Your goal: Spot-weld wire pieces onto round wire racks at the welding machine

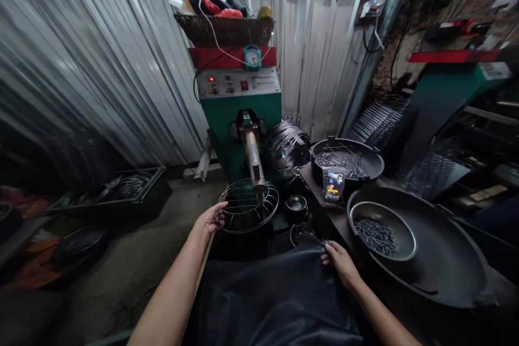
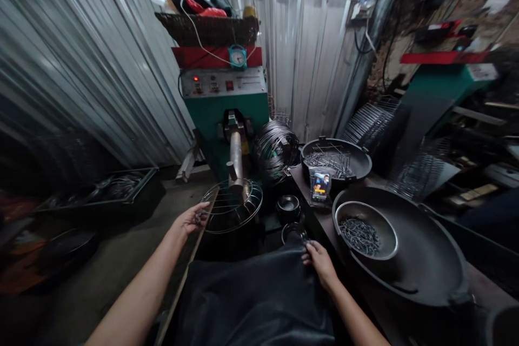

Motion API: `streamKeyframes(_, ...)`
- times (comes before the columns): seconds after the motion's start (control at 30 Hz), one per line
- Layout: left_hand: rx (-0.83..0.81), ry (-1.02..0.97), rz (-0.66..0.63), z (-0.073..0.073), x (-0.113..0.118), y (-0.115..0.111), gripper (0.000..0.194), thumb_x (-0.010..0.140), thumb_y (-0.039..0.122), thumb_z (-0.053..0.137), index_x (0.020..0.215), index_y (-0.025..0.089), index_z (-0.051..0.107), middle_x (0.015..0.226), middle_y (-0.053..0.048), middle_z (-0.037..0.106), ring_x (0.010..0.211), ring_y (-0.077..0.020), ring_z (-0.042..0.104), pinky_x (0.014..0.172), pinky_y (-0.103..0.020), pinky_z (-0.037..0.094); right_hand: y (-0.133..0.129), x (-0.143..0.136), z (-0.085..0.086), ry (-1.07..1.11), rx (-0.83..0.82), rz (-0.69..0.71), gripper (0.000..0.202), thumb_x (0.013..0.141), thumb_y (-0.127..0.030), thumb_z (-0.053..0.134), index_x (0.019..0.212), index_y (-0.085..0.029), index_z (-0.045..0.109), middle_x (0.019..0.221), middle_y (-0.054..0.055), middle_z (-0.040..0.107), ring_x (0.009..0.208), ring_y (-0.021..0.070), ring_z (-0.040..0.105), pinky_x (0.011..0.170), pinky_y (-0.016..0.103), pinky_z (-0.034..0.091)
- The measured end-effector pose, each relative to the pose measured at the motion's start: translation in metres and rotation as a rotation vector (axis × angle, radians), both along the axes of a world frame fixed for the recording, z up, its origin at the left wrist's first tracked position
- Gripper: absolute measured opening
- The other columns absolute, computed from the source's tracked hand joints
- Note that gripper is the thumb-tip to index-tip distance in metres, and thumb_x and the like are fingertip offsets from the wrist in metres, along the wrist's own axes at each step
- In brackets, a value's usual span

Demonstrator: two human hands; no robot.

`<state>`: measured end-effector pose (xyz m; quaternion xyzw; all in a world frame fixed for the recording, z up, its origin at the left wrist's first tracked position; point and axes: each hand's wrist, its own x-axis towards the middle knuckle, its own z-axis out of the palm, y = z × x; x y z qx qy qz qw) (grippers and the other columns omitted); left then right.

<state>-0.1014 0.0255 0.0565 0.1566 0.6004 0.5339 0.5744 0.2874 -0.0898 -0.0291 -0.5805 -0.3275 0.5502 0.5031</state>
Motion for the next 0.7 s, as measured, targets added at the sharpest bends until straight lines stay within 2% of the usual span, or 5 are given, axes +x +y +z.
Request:
streamKeyframes(0.2, 0.020, -0.026, 0.226, -0.005, 0.019, -0.020, 0.039, 0.042, 0.022, 0.072, 0.061, 0.018, 0.038, 0.047, 0.010, 0.029, 0.037, -0.0025, 0.022, 0.032, -0.014, 0.013, 0.040, -0.085, 0.063, 0.173, 0.303, 0.053, 0.037, 0.070, -0.047, 0.064, 0.091, -0.016, 0.059, 0.076, 0.002, 0.064, 0.061, 0.0119, 0.060, 0.059, 0.026, 0.049)
streamKeyframes(0.3, 0.065, -0.084, 0.325, -0.009, 0.040, -0.028, 0.043, 0.038, 0.022, 0.074, 0.061, 0.018, 0.038, 0.048, 0.011, 0.029, 0.038, -0.0026, 0.023, 0.033, -0.016, 0.014, 0.051, -0.130, 0.079, 0.201, 0.378, 0.193, 0.033, 0.072, -0.045, 0.063, 0.088, -0.017, 0.060, 0.077, 0.002, 0.064, 0.062, 0.0123, 0.060, 0.060, 0.027, 0.050)
streamKeyframes(0.43, 0.103, -0.096, 0.393, -0.010, 0.065, -0.029, 0.045, 0.035, 0.023, 0.075, 0.062, 0.017, 0.040, 0.051, 0.010, 0.031, 0.039, -0.0026, 0.024, 0.033, -0.016, 0.014, 0.062, -0.157, 0.076, 0.124, 0.365, 0.298, 0.025, 0.072, -0.041, 0.062, 0.084, -0.019, 0.061, 0.074, 0.001, 0.063, 0.061, 0.0127, 0.060, 0.053, 0.024, 0.048)
streamKeyframes(0.6, 0.207, 0.003, 0.383, -0.005, 0.073, -0.025, 0.043, 0.038, 0.026, 0.074, 0.069, 0.016, 0.046, 0.058, 0.008, 0.042, 0.041, -0.0023, 0.026, 0.035, -0.016, 0.017, 0.075, -0.151, 0.062, -0.054, 0.332, 0.317, 0.019, 0.072, -0.035, 0.059, 0.081, -0.018, 0.062, 0.065, -0.001, 0.061, 0.051, 0.0117, 0.058, 0.042, 0.021, 0.043)
streamKeyframes(0.7, 0.224, 0.012, 0.382, -0.002, 0.073, -0.024, 0.045, 0.037, 0.027, 0.074, 0.071, 0.017, 0.046, 0.058, 0.008, 0.041, 0.042, -0.0026, 0.027, 0.035, -0.016, 0.017, 0.079, -0.148, 0.059, -0.094, 0.326, 0.331, 0.019, 0.073, -0.033, 0.057, 0.083, -0.018, 0.062, 0.066, -0.001, 0.061, 0.050, 0.0108, 0.058, 0.041, 0.020, 0.043)
